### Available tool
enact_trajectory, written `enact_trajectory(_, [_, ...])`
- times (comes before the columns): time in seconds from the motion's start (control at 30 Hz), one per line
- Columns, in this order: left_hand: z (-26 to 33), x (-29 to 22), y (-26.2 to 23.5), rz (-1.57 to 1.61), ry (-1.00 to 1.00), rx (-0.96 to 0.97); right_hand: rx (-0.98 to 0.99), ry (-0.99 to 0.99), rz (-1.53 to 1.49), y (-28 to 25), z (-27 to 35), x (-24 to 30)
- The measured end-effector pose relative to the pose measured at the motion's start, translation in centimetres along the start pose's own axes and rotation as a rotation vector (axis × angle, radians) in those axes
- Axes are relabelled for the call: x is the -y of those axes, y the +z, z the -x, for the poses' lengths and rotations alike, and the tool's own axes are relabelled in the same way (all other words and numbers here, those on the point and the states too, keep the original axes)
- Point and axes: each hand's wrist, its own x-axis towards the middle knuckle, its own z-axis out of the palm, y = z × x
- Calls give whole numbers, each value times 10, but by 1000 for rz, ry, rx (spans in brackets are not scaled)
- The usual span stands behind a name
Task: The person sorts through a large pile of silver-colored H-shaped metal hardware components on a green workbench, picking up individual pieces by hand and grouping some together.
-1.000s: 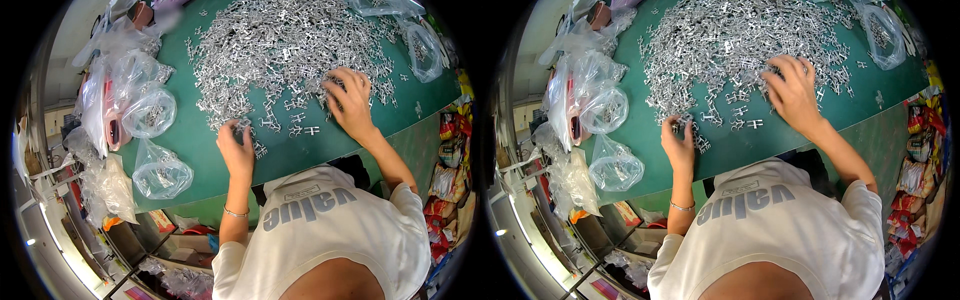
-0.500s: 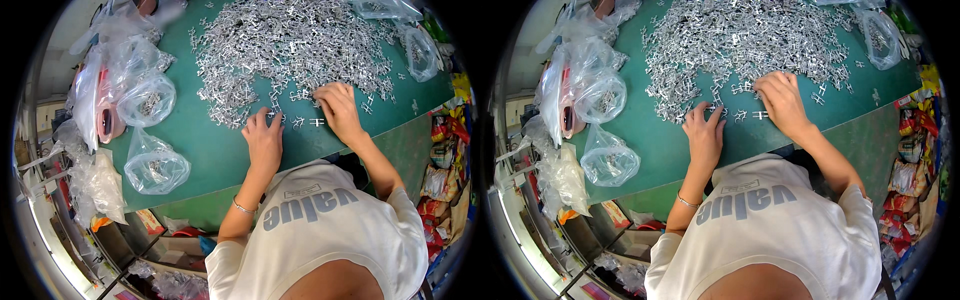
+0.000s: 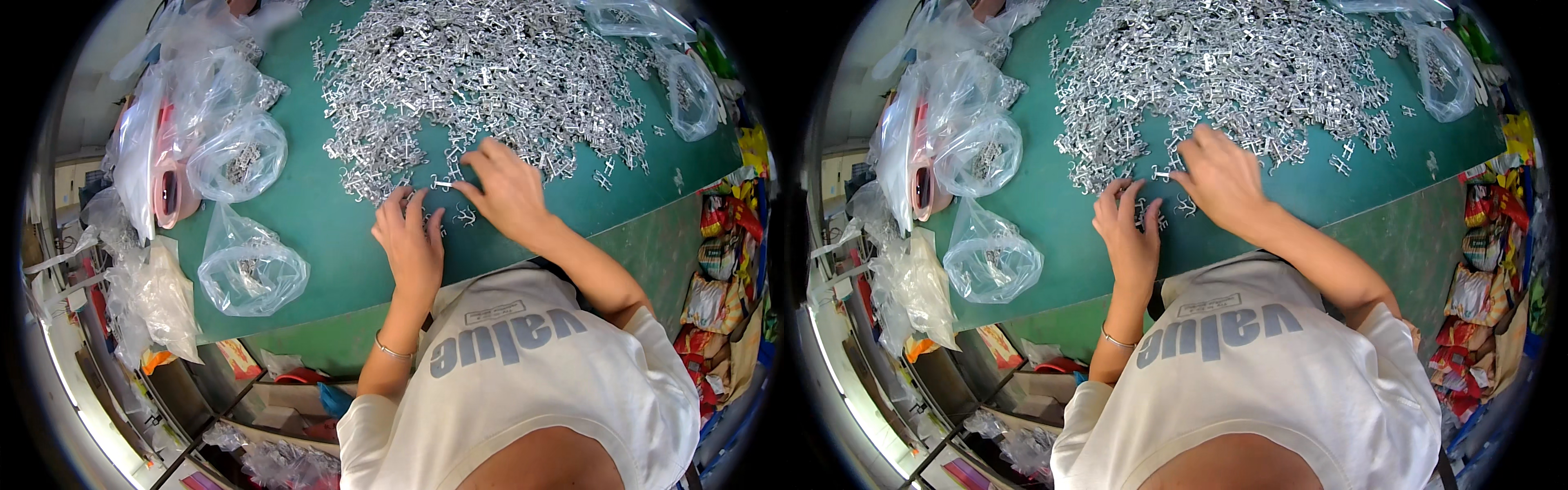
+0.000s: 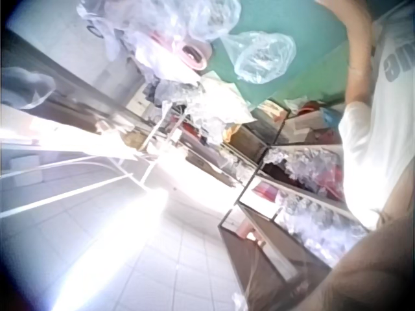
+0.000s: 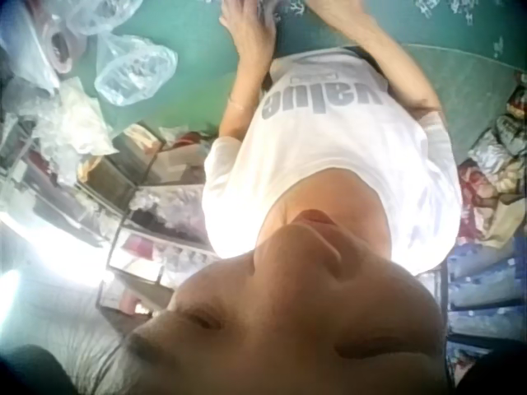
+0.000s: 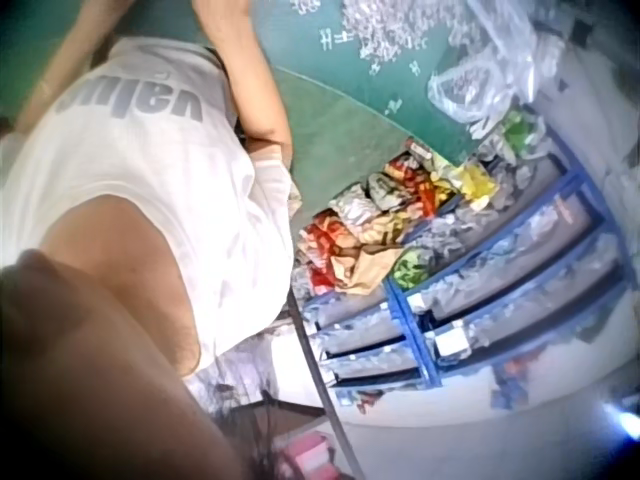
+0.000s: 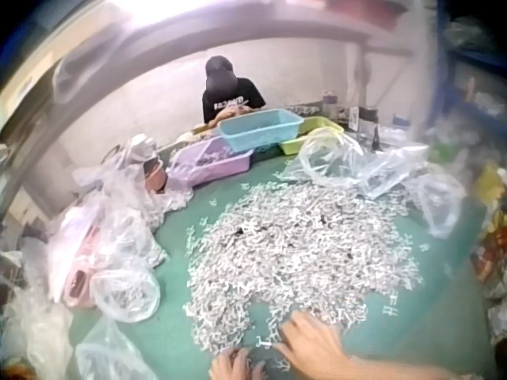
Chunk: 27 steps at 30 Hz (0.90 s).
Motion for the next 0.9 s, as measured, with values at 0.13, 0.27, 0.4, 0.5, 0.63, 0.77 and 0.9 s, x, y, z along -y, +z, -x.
enact_trajectory(0.13, [7,4,-8,-27,-40,48,124,-23,84,7,-6,0])
enact_trajectory(0.27, [21,9,-14,1,-84,128,237,11,3,-15,-2,-7])
enact_trajectory(0.4, [19,15,-10,133,-80,51,220,-162,-70,0,-10,12])
enact_trajectory(0.5, [17,15,-14,132,-98,44,288,-168,-26,12,-11,5])
enact_trajectory(0.63, [21,22,-18,186,-125,53,395,202,-556,-4,-13,2])
enact_trajectory(0.77, [23,24,-16,227,-102,34,659,770,-1548,-17,-10,-6])
enact_trajectory(0.9, [23,22,-12,309,-99,-1,702,948,-1674,-20,-6,-4])
